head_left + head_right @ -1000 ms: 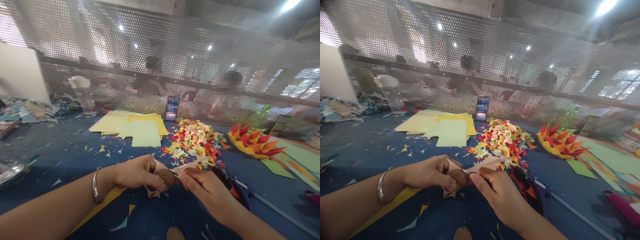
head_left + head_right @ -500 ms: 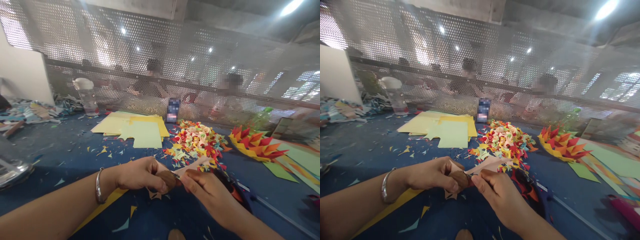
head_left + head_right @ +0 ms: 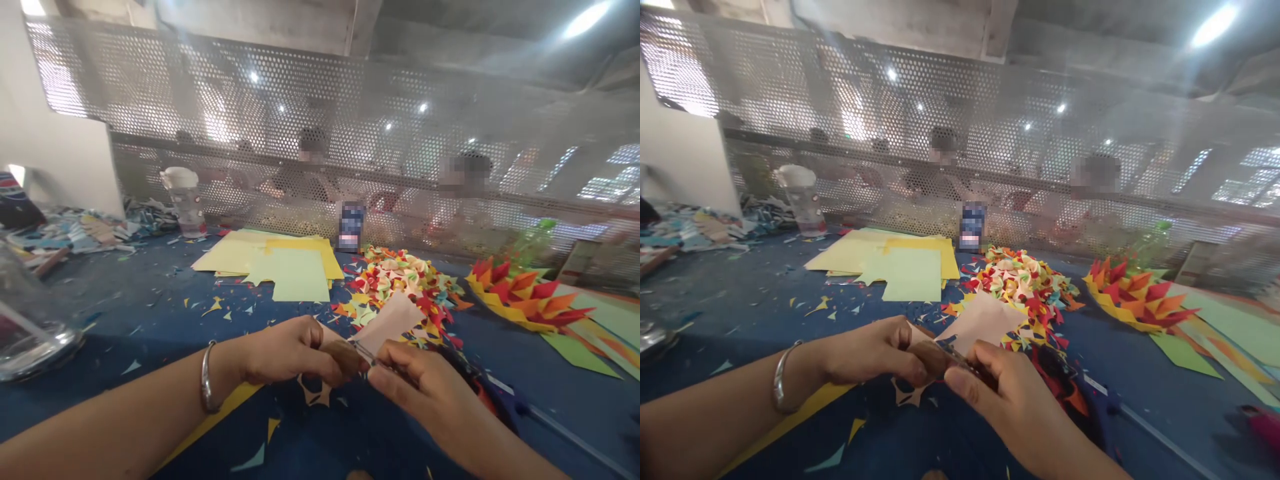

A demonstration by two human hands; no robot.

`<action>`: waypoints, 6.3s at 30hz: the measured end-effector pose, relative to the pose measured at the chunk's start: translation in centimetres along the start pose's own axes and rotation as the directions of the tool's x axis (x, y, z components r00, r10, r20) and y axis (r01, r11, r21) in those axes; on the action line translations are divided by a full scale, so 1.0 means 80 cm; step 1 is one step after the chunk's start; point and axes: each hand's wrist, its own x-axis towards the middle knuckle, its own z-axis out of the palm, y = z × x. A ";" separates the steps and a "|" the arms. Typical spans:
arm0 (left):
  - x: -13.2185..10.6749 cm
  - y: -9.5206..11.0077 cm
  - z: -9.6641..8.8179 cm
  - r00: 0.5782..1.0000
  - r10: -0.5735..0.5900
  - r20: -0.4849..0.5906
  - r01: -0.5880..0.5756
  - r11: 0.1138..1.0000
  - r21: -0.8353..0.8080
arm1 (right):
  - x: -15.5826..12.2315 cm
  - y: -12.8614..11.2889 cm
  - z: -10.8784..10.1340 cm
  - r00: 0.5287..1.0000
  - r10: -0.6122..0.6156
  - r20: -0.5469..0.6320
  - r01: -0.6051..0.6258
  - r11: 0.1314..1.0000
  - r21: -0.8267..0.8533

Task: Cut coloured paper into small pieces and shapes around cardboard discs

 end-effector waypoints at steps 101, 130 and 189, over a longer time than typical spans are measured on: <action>0.007 -0.010 0.039 0.935 0.154 -0.320 -0.190 0.978 -0.085 | -0.008 -0.008 0.002 0.988 -0.084 -0.128 0.083 0.996 -0.018; 0.008 -0.015 0.031 0.921 0.177 -0.347 -0.169 0.984 0.055 | -0.006 -0.002 -0.006 0.988 -0.072 -0.135 0.063 0.996 -0.067; 0.003 -0.019 0.005 0.995 0.094 0.029 -0.095 0.994 0.049 | -0.008 -0.004 -0.001 0.990 -0.128 -0.063 0.119 0.984 -0.135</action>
